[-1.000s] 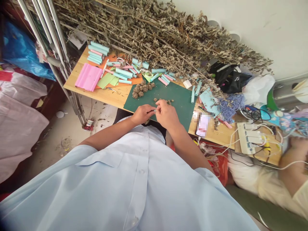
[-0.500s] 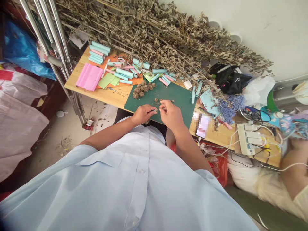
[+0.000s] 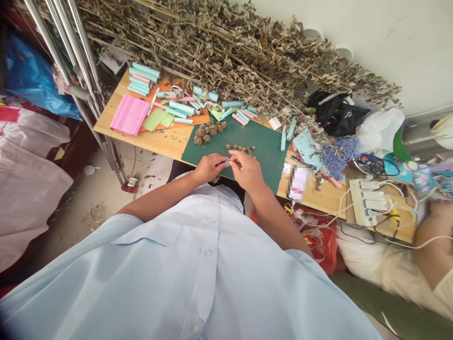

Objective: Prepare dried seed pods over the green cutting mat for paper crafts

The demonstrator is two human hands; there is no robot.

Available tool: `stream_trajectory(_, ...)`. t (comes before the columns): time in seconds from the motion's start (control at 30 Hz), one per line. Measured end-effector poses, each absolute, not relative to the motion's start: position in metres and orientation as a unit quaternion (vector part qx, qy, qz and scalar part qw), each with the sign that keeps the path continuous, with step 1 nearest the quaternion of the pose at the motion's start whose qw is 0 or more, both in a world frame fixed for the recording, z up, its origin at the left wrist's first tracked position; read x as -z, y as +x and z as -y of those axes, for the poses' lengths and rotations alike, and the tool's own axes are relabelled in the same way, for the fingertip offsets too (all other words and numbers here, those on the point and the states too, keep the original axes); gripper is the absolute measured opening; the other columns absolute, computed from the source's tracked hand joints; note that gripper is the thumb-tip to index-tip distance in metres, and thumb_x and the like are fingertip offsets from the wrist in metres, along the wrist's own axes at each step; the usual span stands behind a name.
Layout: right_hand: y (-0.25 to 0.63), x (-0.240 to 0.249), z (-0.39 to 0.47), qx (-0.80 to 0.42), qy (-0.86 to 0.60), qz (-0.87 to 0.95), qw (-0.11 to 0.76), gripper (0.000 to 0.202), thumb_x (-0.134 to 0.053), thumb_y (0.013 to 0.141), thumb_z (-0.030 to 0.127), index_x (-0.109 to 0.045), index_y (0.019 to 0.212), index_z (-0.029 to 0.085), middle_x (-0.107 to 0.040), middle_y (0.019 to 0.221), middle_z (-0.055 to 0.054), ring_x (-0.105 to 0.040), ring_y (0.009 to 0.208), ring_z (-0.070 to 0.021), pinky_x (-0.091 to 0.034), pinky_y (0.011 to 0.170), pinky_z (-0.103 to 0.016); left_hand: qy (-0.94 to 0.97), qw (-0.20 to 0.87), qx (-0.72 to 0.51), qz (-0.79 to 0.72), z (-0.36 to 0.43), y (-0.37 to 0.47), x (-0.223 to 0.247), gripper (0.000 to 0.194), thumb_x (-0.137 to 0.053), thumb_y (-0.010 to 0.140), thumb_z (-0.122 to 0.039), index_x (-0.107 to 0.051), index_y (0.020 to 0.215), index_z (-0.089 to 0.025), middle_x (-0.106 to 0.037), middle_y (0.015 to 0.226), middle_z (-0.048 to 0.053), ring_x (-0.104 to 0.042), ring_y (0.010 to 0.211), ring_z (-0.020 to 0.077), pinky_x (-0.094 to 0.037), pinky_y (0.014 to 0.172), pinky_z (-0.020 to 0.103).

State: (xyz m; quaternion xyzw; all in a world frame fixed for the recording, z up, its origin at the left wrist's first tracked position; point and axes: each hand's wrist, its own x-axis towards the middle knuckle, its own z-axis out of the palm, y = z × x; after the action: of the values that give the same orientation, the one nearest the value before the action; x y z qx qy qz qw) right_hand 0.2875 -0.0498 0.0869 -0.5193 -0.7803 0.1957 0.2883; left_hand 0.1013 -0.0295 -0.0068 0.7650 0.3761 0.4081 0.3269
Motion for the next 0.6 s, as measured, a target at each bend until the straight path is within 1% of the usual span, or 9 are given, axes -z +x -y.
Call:
stream_trajectory(0.2,0.286,-0.094,0.046,-0.181,-0.516,0.809,0.215,0.038,-0.053,0.098,0.024,-0.06,0.135,0.022,-0.078,0.104,-0.007,-0.075,0.092,-0.0252,-0.06,0.088,-0.041,0.764,0.334,-0.401,-0.381,0.029,0.101,0.007,0.033,-0.059,0.106,-0.041,-0.079,0.118,-0.018,-0.08,0.103,0.009,-0.072,0.098,0.0206,-0.055,0.093,0.033)
stream_trajectory(0.37,0.282,-0.101,0.043,-0.144,-0.513,0.833,0.147,0.041,-0.048,0.098,0.021,-0.056,0.138,0.019,-0.079,0.103,-0.01,-0.074,0.092,-0.0291,-0.056,0.081,-0.04,0.764,0.335,-0.4,-0.379,0.029,0.101,0.007,0.032,-0.058,0.106,-0.04,-0.079,0.117,-0.018,-0.08,0.1,0.009,-0.072,0.096,0.0205,-0.055,0.092,0.033)
stream_trajectory(0.5,0.274,-0.104,0.043,-0.117,-0.521,0.834,0.136,0.04,-0.048,0.096,0.018,-0.057,0.135,0.018,-0.079,0.1,-0.011,-0.074,0.093,-0.0305,-0.055,0.079,-0.04,0.759,0.338,-0.408,-0.379,0.029,0.101,0.008,0.03,-0.061,0.105,-0.039,-0.078,0.118,-0.018,-0.08,0.102,0.009,-0.072,0.096,0.0205,-0.056,0.092,0.033)
stream_trajectory(0.6,0.273,-0.104,0.043,-0.125,-0.528,0.828,0.144,0.039,-0.05,0.095,0.017,-0.059,0.133,0.019,-0.079,0.101,-0.01,-0.074,0.094,-0.0297,-0.056,0.081,-0.04,0.758,0.337,-0.406,-0.384,0.029,0.102,0.009,0.029,-0.061,0.105,-0.038,-0.079,0.116,-0.018,-0.08,0.1,0.008,-0.072,0.096,0.0198,-0.055,0.092,0.032)
